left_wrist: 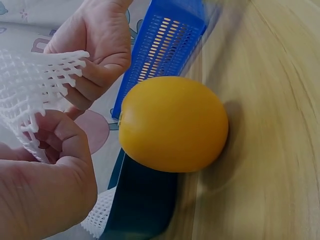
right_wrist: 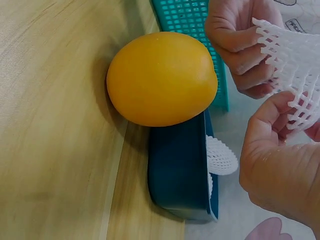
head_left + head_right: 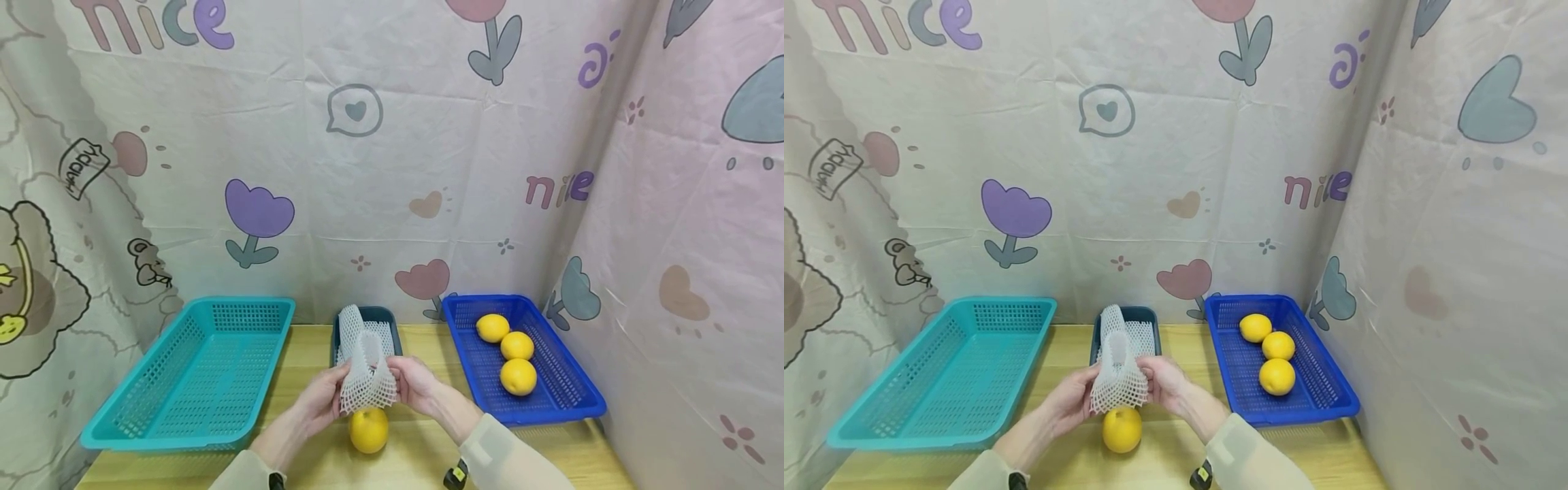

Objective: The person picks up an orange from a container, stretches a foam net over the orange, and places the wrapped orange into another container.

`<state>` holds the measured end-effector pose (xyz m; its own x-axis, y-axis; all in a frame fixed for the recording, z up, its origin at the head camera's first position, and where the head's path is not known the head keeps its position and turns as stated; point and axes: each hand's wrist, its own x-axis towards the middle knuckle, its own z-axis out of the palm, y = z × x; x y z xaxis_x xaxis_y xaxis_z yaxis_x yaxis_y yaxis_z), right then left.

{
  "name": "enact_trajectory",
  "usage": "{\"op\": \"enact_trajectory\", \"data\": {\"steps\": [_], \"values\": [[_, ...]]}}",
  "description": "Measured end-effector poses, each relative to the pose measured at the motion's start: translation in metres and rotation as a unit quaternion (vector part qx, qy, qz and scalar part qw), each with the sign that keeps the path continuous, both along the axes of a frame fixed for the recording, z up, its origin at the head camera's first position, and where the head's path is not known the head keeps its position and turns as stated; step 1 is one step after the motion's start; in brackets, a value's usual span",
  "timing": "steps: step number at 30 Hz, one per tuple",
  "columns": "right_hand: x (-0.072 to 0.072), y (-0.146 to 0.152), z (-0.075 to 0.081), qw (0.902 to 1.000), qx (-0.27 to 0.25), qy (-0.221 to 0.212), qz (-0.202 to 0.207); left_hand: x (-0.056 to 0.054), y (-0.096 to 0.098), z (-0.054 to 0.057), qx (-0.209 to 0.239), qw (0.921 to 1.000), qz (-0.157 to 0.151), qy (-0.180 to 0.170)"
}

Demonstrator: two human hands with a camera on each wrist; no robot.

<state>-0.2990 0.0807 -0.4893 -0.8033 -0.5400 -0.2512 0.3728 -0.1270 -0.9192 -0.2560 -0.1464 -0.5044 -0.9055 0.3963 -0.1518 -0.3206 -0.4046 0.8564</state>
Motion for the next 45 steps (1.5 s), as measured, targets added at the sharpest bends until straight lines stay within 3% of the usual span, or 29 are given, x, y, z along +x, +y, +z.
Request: {"op": "enact_trajectory", "data": {"steps": [10,17,26,32,45], "values": [[0.003,0.010,-0.007,0.9997,0.015,0.019,-0.006,0.008,0.003,-0.009,-0.082,0.9958,0.040,0.002],[0.008,0.014,-0.015,0.9989,0.037,0.029,0.006,0.011,0.002,-0.017,-0.091,0.9951,0.034,0.019],[0.010,0.017,-0.020,0.9950,0.089,0.045,0.000,0.013,-0.002,-0.027,-0.139,0.9889,0.052,0.001],[0.014,0.017,-0.022,0.9892,0.131,0.067,0.000,0.015,-0.002,-0.035,-0.152,0.9873,0.048,-0.004],[0.015,0.020,-0.035,0.9822,0.158,0.102,0.008,0.016,-0.003,-0.046,-0.184,0.9819,0.044,-0.012]]}}
